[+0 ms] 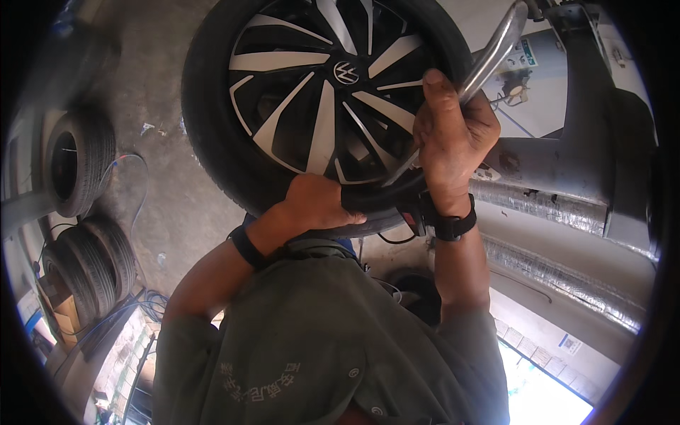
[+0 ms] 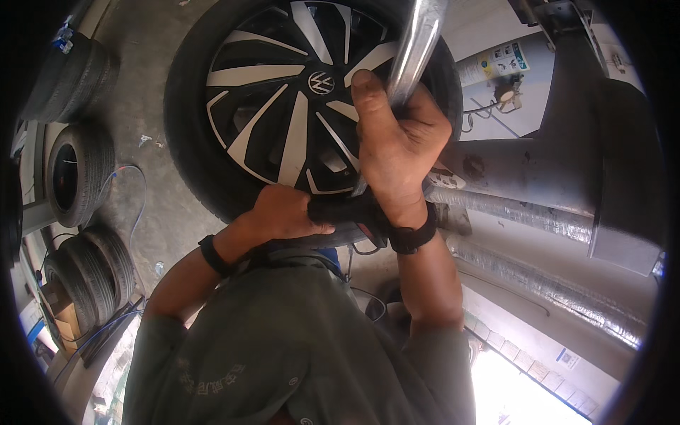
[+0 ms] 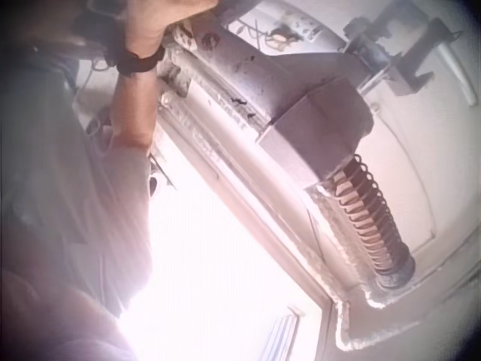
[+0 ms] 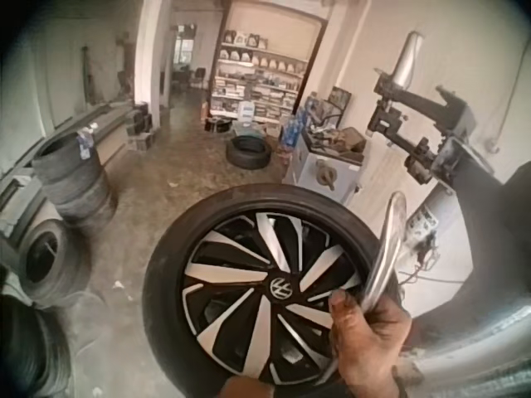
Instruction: The person uses a tire iron and a tire changing machine to pry the tire bead over the rim of a wheel, then removes the tire by hand and sprays a liquid on the tire bead using a spray bottle.
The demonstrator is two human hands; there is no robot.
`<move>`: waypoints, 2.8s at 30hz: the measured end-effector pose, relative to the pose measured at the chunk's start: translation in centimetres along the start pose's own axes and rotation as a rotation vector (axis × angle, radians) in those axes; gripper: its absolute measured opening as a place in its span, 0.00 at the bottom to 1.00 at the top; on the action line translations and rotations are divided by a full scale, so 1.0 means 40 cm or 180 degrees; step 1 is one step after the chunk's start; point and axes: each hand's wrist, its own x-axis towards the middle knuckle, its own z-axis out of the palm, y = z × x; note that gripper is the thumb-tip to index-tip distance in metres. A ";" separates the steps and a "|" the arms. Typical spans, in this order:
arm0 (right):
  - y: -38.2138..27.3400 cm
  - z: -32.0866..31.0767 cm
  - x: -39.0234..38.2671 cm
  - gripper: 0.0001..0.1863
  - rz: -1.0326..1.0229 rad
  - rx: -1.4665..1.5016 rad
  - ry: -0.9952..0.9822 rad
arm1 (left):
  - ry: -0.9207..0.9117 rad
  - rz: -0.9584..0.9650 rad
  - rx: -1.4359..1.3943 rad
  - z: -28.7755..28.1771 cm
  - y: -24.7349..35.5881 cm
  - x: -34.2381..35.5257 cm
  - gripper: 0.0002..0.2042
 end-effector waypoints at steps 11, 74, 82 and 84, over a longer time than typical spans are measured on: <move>0.039 -0.105 -0.046 0.12 0.0028 0.0081 -0.0462 | -0.0208 -0.0423 -0.0048 -0.091 0.149 -0.053 0.34; -0.099 -0.268 -0.258 0.14 0.0230 0.0108 0.0037 | -0.0778 -0.0489 0.0428 -0.054 0.200 -0.018 0.37; -0.093 -0.220 -0.251 0.16 -0.0073 0.0096 0.0455 | -0.0546 -0.0335 0.0336 -0.042 0.174 -0.025 0.34; -0.088 -0.211 -0.240 0.17 -0.0141 0.0306 0.0462 | -0.0534 -0.0329 0.0440 -0.072 0.178 -0.026 0.32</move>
